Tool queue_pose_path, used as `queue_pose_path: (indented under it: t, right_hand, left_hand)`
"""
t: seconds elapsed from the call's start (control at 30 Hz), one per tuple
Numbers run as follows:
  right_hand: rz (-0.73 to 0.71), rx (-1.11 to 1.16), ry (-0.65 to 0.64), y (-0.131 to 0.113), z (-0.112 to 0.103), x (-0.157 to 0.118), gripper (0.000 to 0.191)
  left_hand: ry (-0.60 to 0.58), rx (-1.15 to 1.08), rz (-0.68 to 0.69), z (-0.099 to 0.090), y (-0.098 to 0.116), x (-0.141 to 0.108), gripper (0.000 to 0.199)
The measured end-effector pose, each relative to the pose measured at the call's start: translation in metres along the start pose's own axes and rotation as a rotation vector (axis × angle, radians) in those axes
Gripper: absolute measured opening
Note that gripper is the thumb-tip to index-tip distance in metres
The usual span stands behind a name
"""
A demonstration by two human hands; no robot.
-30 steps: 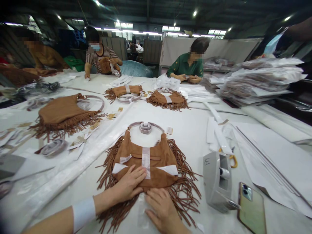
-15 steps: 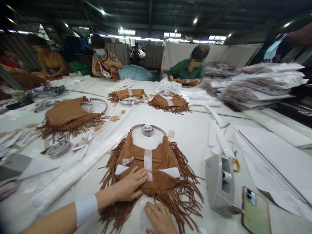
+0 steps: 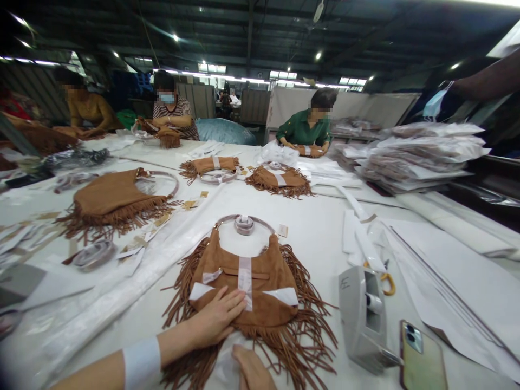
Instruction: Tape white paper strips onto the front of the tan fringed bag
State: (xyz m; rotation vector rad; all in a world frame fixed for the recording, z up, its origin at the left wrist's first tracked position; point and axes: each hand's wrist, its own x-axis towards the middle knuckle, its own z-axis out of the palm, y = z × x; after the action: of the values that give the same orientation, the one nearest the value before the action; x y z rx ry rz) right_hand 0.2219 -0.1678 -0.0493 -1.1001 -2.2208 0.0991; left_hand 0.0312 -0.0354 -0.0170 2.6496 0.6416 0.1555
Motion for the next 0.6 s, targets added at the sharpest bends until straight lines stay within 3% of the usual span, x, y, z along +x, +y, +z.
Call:
queue_pose_path:
  t: [0.1,0.33,0.43,0.6]
  right_hand:
    - [-0.004,-0.046,-0.009,-0.008,0.000,0.006,0.047]
    - [0.086,-0.078,0.119,-0.027,-0.009,0.037,0.035]
    - [0.019,-0.068,0.091,-0.021,-0.009,0.029,0.037]
    - [-0.105,-0.159,0.163,-0.009,0.006,0.000,0.038]
  left_hand:
    - [0.013,-0.001,0.002,-0.001,-0.001,-0.001,0.071]
    - [0.043,0.005,-0.002,0.005,-0.003,-0.001,0.067]
    - [0.050,0.011,-0.007,0.010,-0.006,0.000,0.066]
    - [0.036,-0.010,-0.015,0.010,-0.007,0.001,0.065]
